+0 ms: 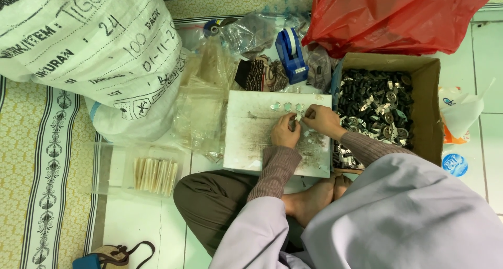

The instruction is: The person sits on the floor and sorts small metal parts from a cardboard box, picking them up one by one and placing them onto a white rectangular board. The person continues this repetitive sorting process throughout the clip.

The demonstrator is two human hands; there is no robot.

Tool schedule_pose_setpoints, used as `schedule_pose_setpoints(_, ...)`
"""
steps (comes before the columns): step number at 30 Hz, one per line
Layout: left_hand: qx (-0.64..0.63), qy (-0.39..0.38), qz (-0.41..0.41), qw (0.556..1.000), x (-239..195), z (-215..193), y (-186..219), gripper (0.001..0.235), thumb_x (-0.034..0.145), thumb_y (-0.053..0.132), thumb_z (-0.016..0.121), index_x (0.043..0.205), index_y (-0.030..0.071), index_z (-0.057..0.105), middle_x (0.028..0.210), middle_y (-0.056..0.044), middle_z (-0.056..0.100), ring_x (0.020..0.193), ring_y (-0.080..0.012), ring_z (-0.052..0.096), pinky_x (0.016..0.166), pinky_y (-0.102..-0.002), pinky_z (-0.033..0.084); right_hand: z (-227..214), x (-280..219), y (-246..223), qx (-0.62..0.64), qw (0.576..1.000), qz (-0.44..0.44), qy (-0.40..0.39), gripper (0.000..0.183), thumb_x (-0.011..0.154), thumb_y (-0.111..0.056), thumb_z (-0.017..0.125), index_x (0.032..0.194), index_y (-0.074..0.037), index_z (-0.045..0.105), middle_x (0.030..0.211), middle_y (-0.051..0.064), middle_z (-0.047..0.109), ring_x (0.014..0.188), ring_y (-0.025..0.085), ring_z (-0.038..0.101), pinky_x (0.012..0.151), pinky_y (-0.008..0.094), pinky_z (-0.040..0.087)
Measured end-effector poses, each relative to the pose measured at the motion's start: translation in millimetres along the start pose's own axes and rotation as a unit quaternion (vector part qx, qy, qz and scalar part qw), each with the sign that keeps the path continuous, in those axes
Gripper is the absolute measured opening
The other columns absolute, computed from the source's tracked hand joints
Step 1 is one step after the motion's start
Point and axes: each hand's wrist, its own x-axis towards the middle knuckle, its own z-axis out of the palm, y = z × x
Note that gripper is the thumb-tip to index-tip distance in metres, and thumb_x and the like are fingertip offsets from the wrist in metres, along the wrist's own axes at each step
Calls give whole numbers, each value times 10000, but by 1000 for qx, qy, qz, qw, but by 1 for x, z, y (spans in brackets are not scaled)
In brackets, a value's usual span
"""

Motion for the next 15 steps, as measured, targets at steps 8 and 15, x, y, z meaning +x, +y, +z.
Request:
schedule_pose_setpoints(8, 3, -23, -19, 1000, 0, -4, 4, 277, 901, 176, 688, 1174, 130, 688, 1028, -62, 720, 748, -216, 689, 726, -358, 538, 1, -3, -2, -13, 1000, -1, 8, 268, 946, -286, 689, 1051, -46, 745, 900, 143, 767, 842, 317, 752, 690, 431, 598)
schedule_pose_setpoints(15, 0, -17, -9, 1000, -1, -4, 3, 256, 908, 181, 678, 1158, 124, 691, 1010, -64, 718, 744, -222, 690, 724, -371, 546, 4, 1, 3, -13, 1000, 12, 16, 273, 903, -300, 711, 1041, -66, 739, 913, 132, 771, 846, 316, 753, 675, 434, 590)
